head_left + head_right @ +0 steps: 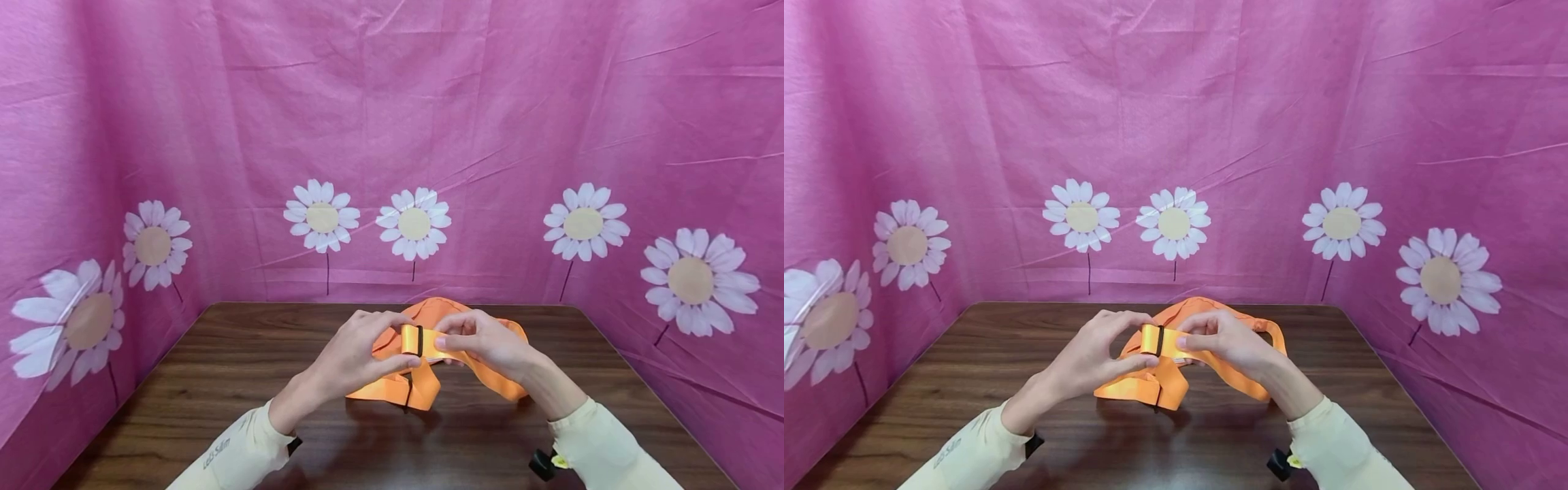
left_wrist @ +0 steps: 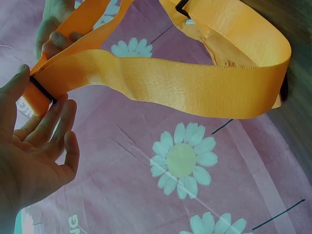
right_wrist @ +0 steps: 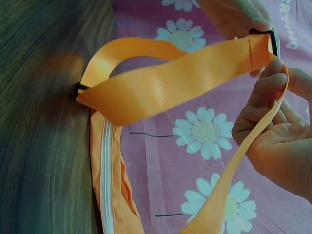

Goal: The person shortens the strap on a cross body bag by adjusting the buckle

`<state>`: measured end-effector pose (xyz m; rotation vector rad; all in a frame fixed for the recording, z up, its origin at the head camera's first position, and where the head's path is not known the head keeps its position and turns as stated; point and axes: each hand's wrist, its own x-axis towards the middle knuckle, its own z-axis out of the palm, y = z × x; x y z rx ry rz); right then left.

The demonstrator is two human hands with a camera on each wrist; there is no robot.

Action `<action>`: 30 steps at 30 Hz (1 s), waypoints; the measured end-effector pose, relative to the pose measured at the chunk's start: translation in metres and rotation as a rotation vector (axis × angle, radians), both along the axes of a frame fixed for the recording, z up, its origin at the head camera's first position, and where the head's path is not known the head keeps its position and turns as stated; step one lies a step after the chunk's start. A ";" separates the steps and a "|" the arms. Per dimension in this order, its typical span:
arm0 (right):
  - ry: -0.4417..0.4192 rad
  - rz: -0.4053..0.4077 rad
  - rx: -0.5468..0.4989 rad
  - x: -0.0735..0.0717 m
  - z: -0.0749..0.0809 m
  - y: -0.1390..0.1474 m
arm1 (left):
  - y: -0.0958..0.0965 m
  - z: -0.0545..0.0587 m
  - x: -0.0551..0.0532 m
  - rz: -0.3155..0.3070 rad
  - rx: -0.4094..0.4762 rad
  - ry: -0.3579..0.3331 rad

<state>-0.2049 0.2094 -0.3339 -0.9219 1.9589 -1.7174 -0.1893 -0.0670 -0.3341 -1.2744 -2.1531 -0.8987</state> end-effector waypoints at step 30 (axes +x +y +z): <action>-0.017 0.131 -0.008 -0.010 -0.006 0.006 | 0.001 -0.001 0.000 0.005 -0.009 -0.037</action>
